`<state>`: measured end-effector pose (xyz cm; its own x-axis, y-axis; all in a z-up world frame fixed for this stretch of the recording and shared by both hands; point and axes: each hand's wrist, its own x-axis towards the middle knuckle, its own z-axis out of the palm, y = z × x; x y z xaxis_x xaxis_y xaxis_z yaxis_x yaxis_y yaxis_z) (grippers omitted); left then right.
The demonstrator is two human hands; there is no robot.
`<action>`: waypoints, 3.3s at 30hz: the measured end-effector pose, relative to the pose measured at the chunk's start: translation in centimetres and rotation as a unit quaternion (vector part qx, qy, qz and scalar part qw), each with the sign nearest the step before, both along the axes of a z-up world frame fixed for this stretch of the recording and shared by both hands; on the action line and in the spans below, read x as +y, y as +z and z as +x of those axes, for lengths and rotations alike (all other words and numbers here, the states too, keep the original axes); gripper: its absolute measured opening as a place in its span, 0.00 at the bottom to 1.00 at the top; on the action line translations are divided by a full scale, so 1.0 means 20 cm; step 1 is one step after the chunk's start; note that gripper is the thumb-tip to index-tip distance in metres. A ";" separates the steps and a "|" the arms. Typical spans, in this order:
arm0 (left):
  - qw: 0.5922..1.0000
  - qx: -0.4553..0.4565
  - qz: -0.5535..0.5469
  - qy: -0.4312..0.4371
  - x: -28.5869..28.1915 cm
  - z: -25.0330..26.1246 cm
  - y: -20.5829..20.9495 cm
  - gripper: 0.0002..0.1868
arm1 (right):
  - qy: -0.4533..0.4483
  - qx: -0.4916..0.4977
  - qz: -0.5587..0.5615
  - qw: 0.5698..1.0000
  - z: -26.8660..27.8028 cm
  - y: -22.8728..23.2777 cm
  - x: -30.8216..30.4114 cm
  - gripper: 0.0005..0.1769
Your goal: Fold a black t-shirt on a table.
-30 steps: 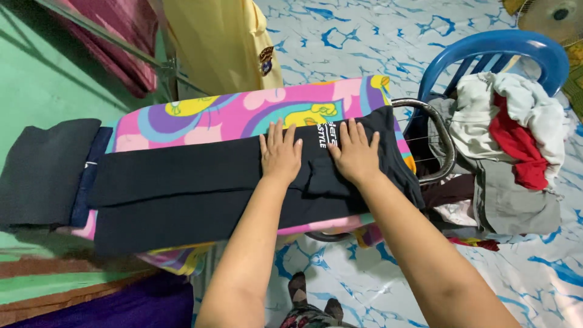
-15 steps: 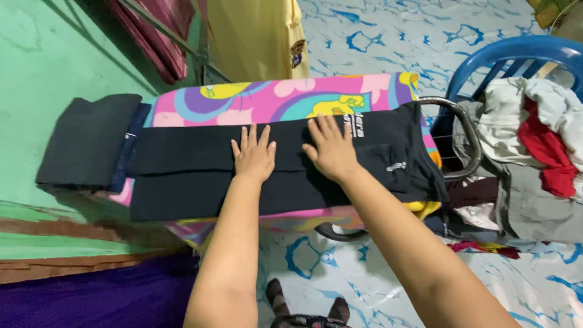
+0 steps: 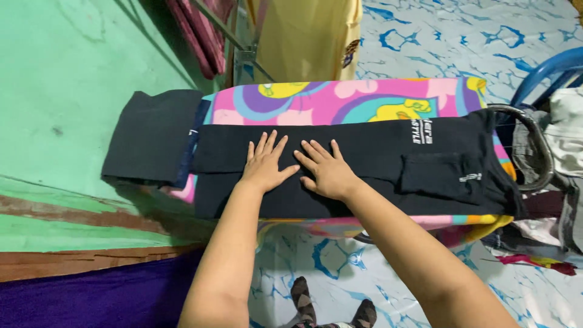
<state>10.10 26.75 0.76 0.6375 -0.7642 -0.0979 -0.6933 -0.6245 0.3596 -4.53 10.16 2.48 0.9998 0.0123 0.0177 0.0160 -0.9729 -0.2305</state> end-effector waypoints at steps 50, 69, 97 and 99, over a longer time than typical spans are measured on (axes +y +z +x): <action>0.976 -0.107 -0.187 -0.029 -1.20 -0.38 -0.07 0.11 | -0.608 -0.136 0.162 0.765 -0.83 -0.25 -1.73 0.27; 0.972 -0.186 -0.143 -0.027 -1.37 -0.27 -0.20 0.11 | -0.427 -0.344 -0.040 0.836 -0.63 -0.19 -1.73 0.27; 0.974 -0.183 -0.129 0.026 -0.21 0.36 0.01 0.12 | -0.227 -0.179 -0.003 0.957 0.19 -0.15 -0.61 0.13; 0.973 -0.181 -0.141 0.003 -0.22 0.38 -0.02 0.14 | -0.258 -0.168 0.008 0.951 0.18 -0.14 -0.56 0.11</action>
